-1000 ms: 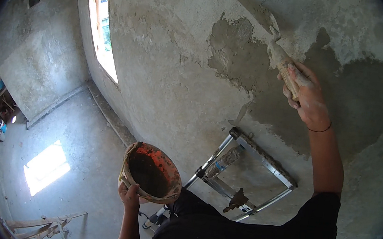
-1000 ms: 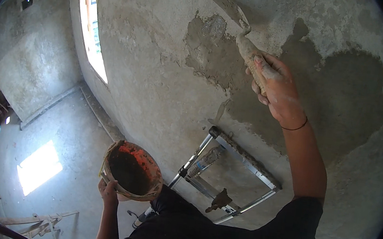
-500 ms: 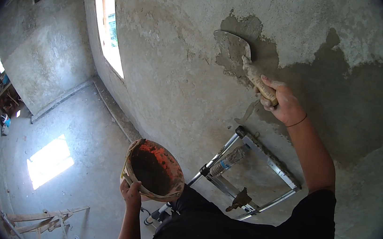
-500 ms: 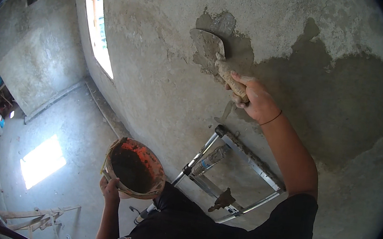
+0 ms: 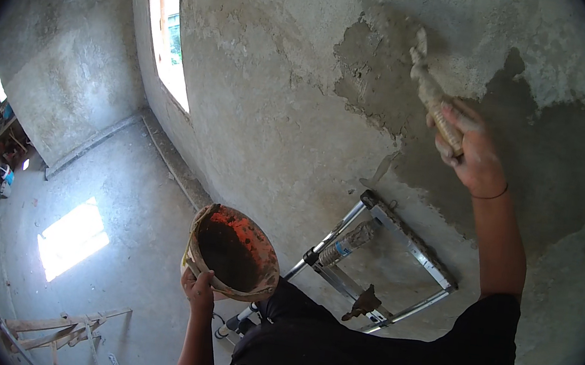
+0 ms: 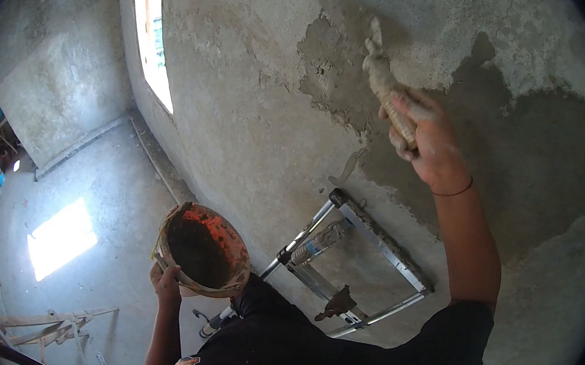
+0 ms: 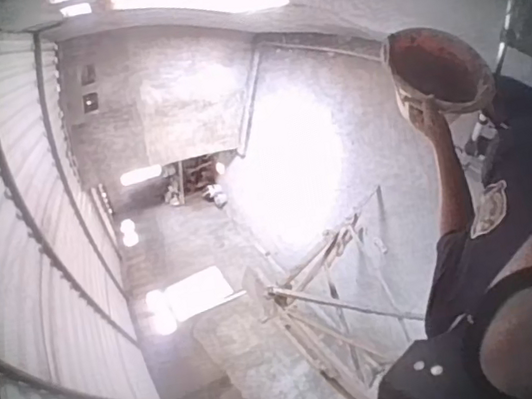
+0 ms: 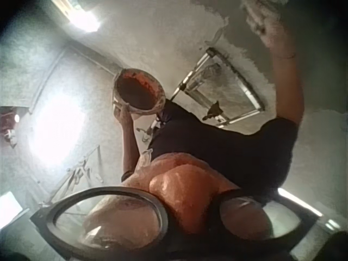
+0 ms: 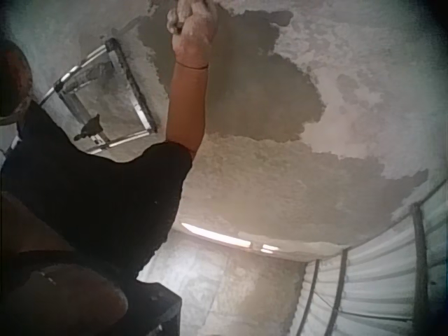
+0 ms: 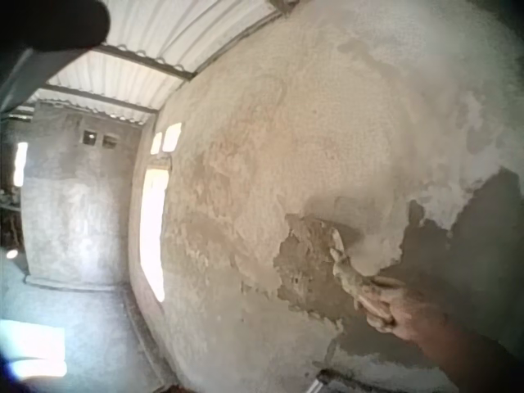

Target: The person plasters a wall by scooping cement mixture from a bucket with a trowel and smoothing it onto the wall surface.

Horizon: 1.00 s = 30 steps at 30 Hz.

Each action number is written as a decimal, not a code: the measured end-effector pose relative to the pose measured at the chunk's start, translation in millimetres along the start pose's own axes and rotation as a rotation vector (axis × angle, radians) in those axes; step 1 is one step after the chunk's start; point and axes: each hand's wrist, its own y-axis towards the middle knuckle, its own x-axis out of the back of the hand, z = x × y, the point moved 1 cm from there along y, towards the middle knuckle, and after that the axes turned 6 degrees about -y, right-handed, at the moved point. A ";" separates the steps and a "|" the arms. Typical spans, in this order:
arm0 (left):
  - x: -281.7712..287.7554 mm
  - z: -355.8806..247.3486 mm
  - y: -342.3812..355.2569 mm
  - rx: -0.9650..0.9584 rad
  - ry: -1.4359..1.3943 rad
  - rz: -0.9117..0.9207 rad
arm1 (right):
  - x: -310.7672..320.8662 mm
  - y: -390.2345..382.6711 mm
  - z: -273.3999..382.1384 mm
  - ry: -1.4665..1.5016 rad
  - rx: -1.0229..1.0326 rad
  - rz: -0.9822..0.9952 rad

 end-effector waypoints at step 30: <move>2.3 4.6 -2.4 0.005 -0.008 0.026 | 13.9 -4.9 -9.5 -0.219 0.143 -0.049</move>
